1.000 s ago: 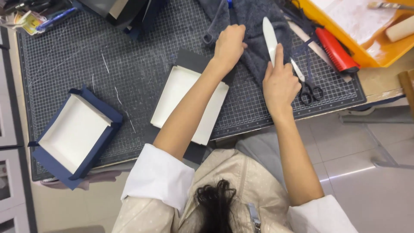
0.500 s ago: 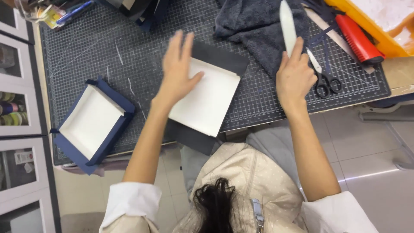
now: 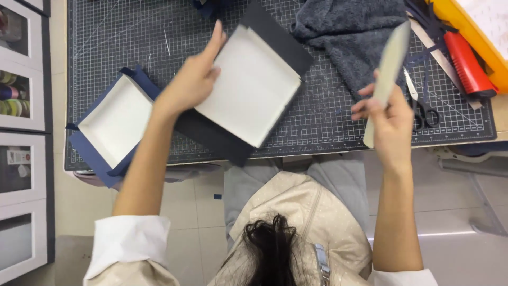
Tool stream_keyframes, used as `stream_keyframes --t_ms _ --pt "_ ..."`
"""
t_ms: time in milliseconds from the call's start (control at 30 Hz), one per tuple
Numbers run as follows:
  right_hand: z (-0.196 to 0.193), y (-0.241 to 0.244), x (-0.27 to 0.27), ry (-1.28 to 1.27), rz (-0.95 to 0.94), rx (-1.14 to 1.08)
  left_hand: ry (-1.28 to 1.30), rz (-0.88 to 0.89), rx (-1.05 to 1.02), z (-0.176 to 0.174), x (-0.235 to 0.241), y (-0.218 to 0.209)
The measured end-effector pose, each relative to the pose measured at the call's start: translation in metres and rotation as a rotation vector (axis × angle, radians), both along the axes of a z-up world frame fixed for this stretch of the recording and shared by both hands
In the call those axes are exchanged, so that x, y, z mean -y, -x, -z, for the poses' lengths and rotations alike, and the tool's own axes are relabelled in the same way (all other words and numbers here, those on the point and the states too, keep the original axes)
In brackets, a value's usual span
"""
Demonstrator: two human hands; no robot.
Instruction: The person assembles small paper boxes by folding and creasing edges with a bone folder, applying glue to the flaps, and trimming excess paper with scissors. The person works on two boxes, one white and one blue, on a cutting mat.
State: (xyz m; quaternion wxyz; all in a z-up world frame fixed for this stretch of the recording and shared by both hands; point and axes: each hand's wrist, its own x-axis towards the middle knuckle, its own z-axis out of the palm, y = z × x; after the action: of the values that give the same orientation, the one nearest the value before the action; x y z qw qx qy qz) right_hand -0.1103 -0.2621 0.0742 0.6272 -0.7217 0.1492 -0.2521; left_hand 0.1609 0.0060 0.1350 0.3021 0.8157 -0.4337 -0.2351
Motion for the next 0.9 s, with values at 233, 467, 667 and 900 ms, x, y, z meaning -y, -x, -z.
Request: stream_keyframes --t_ms 233,467,667,900 --pt "0.026 -0.017 -0.03 0.352 -0.149 -0.343 -0.262 0.039 0.145 -0.07 0.053 0.06" --pt "0.038 -0.045 -0.04 0.871 -0.075 -0.461 0.045 0.071 -0.03 -0.04 0.064 0.083" --pt "0.024 -0.044 -0.058 0.937 -0.13 -0.493 0.129 0.089 -0.028 -0.031 0.054 0.069" --pt "0.021 -0.037 -0.081 0.992 -0.239 -0.619 0.105 0.075 -0.05 -0.03 0.055 0.07"
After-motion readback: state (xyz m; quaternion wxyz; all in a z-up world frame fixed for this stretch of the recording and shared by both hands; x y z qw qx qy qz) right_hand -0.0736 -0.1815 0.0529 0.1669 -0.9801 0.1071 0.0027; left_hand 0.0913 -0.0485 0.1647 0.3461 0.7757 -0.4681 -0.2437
